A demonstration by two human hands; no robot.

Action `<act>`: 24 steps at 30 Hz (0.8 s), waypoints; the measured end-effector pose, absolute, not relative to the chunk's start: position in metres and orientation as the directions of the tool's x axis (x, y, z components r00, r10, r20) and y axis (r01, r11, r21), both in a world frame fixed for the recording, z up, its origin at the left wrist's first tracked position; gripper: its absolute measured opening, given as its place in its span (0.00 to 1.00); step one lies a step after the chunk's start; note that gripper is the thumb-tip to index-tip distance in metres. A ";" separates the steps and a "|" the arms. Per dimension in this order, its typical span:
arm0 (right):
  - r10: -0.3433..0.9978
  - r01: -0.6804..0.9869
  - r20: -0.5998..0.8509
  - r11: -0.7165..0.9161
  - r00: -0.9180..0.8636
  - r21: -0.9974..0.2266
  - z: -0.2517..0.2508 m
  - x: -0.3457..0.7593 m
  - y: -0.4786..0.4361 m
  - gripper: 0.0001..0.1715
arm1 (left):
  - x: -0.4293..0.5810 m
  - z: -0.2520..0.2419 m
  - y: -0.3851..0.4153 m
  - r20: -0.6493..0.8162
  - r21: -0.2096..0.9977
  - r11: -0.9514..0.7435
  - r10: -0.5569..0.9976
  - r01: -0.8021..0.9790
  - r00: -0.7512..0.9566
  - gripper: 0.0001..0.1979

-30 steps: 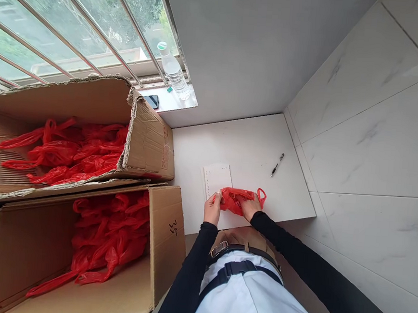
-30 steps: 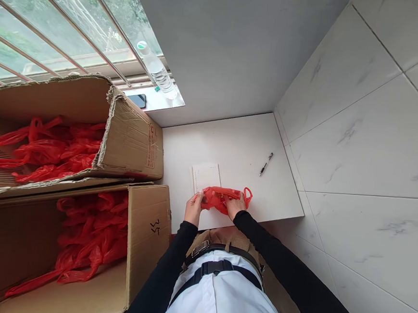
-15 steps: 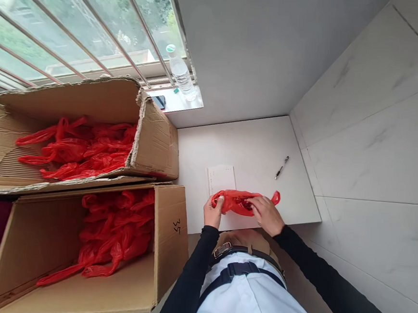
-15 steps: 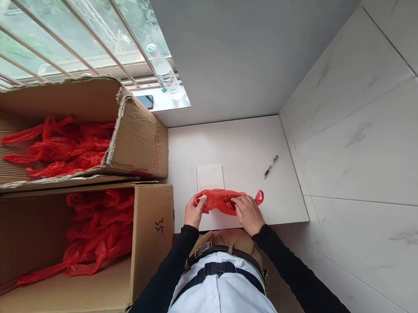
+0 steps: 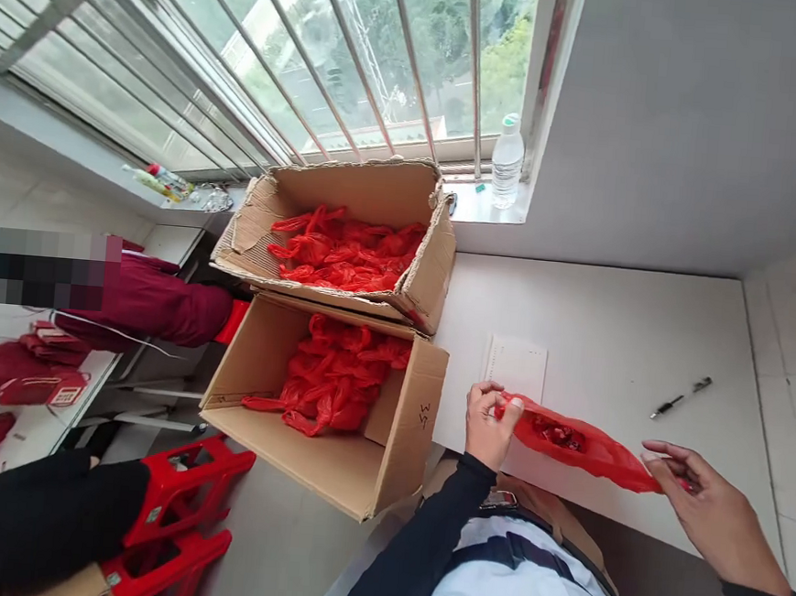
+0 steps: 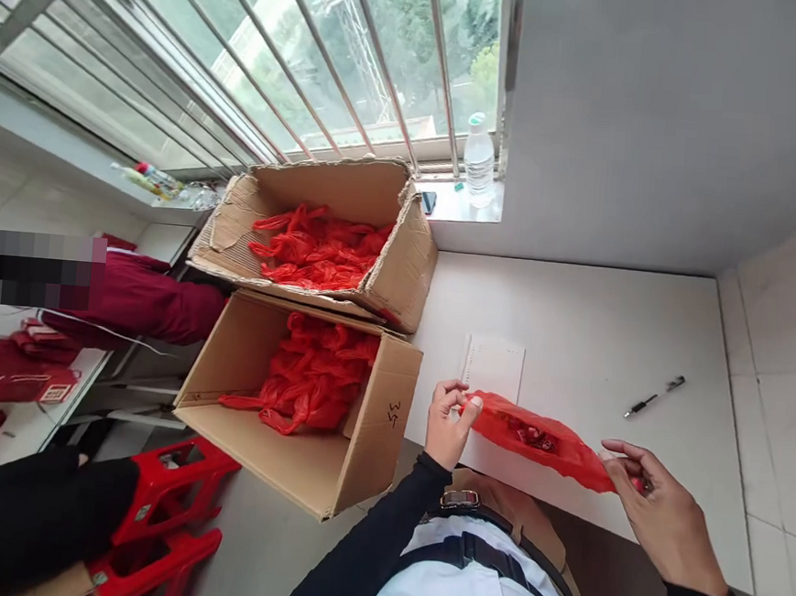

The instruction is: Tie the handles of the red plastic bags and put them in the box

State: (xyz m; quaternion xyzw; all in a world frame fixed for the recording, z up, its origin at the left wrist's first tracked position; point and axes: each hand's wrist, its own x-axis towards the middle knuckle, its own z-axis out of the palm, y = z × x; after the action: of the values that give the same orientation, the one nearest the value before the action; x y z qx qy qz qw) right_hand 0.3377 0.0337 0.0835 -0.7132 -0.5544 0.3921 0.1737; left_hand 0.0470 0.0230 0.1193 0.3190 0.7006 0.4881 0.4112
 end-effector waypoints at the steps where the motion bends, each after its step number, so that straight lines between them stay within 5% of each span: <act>1: 0.907 0.614 -0.411 -0.376 0.091 -0.694 0.103 0.331 0.036 0.20 | 0.048 0.129 0.022 -0.230 0.959 0.278 0.875 0.052 -0.426 0.13; 6: 0.894 0.646 -0.442 -0.377 0.069 -0.663 0.155 0.296 0.047 0.24 | 0.061 0.165 0.022 -0.091 0.994 0.077 0.976 -0.075 -0.197 0.06; 10: 0.945 0.786 -0.252 0.007 -0.207 -0.618 0.110 0.289 0.049 0.43 | 0.070 0.174 0.021 -0.065 0.997 0.058 0.988 -0.055 -0.141 0.09; 13: 0.861 0.837 -0.401 0.050 -0.313 -0.545 0.062 0.287 0.044 0.49 | 0.067 0.177 0.019 -0.014 1.000 0.012 0.991 -0.021 -0.135 0.12; 18: 0.596 0.774 -0.700 -0.196 -0.393 -0.602 0.047 0.272 0.024 0.39 | 0.052 0.179 0.022 -0.001 0.999 -0.010 0.977 -0.049 -0.212 0.14; 21: 0.493 0.711 -0.713 -0.237 -0.499 -0.662 0.068 0.264 0.017 0.30 | 0.042 0.177 0.024 -0.007 0.996 -0.013 0.972 -0.083 -0.235 0.16; 24: 0.538 0.673 -0.676 -0.245 -0.504 -0.697 0.094 0.266 0.023 0.28 | 0.031 0.171 0.024 -0.015 0.997 -0.002 0.971 -0.072 -0.241 0.18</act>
State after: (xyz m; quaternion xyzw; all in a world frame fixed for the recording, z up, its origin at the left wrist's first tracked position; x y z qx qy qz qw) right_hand 0.2659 0.0226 0.0941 -0.4950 -0.6119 0.6144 -0.0550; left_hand 0.0307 0.0244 0.1715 0.4157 0.5405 0.5729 0.4549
